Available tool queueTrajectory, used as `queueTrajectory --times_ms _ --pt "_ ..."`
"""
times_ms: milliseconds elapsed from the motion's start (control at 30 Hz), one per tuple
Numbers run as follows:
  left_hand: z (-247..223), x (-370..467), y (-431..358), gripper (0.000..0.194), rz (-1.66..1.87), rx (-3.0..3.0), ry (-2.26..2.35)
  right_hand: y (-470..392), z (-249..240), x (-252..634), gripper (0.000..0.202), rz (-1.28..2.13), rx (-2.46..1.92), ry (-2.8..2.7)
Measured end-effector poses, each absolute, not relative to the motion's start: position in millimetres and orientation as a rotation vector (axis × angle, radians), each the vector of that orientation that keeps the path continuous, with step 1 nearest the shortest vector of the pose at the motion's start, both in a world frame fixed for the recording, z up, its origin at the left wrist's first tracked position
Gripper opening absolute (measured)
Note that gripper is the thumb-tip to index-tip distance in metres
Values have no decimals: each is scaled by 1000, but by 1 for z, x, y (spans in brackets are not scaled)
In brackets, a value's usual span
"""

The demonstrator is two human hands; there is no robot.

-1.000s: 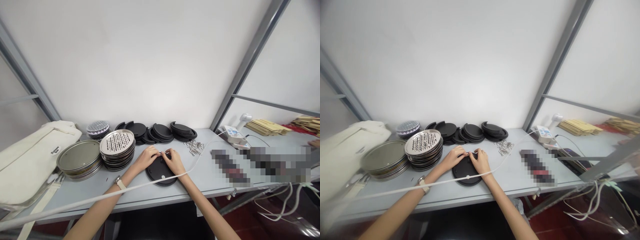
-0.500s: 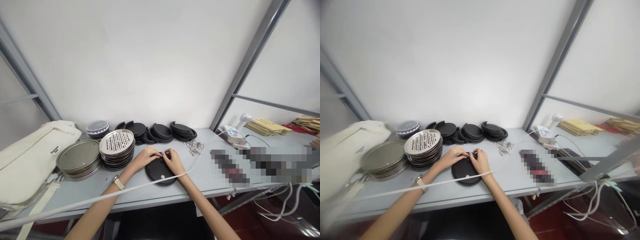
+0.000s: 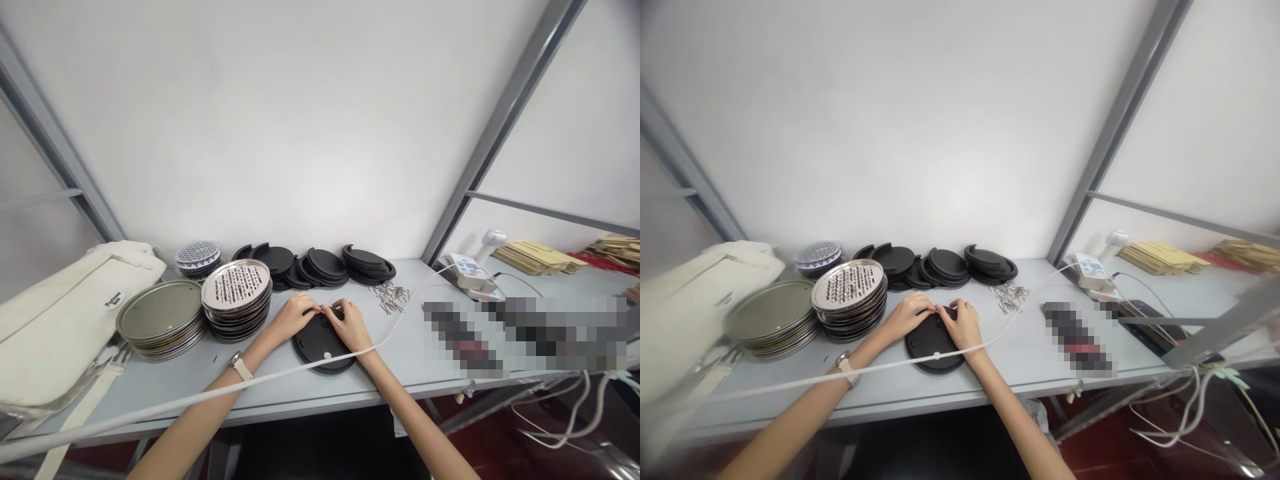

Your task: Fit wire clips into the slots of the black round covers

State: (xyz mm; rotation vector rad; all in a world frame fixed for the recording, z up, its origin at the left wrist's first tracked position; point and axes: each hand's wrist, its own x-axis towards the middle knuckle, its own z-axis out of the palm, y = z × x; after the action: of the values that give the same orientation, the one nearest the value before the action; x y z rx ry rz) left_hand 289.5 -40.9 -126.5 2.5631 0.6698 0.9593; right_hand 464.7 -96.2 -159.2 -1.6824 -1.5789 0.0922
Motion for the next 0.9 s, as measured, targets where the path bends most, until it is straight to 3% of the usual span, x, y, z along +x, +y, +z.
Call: queueTrajectory --times_ms 300,900 --pt "-124 292 -43 13 998 2503 680 -95 -160 465 50 114 -1659 -1586" --pt "-120 289 -42 14 936 2481 592 -95 -160 466 32 133 -1675 -1620"
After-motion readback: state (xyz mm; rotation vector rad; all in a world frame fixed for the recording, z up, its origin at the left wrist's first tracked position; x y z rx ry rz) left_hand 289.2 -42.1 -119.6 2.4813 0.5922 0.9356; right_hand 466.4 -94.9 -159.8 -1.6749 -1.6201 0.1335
